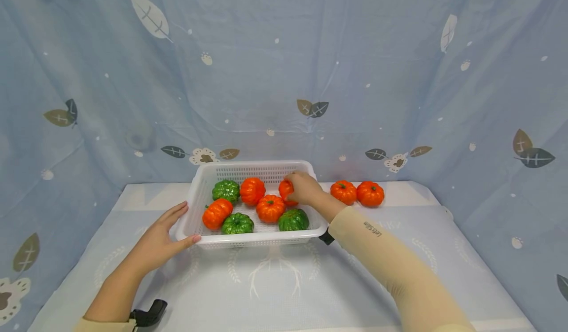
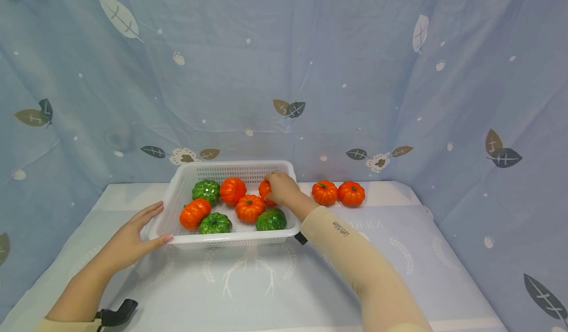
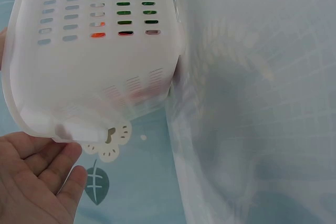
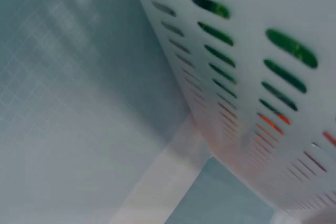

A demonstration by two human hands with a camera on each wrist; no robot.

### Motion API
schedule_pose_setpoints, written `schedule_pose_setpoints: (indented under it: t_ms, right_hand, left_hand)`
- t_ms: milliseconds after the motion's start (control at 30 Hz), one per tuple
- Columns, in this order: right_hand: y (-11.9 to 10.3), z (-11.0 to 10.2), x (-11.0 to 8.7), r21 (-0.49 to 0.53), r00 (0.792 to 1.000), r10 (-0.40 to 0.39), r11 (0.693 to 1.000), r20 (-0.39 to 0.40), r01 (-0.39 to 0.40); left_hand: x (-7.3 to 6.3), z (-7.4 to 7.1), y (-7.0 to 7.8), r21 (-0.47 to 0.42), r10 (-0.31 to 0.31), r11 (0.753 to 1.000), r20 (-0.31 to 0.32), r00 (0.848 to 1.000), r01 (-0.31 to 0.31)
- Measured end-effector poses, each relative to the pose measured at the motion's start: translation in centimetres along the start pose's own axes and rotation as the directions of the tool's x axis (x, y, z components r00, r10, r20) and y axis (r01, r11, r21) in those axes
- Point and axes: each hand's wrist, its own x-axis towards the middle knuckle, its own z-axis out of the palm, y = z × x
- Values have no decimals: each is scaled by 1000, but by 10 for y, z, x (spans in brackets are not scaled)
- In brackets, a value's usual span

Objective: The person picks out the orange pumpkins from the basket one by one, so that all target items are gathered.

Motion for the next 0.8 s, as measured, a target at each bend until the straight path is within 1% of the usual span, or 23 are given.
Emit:
schedule_pose_setpoints:
  t_ms: [133,333,533,633,800]
  right_hand:
    - [1,0,-1,10,1000,-19,1000,-12,19]
    - [5,-2,-2,42,999,-49,998,1,49]
    - [9,-7,-8,147,998,-65,987,-6,65]
    - [8,-14,-15,192,997,-77,978,-26,81]
    - [9,-27,-24,279,994,-91,955,-61,105]
  left_hand:
    - [0,0,-1,-5,1,1000,-7,1000,-1]
    - [1,1,-2,-10,4,1000,-8,1000,-4]
    - [1,0,-1,-8,2,1000,-2,1000,-2]
    - [1,-1,0,-9,4,1000,-1,1000,-4]
    - [0,-1,0,-6,5,1000,-1,1000,-5]
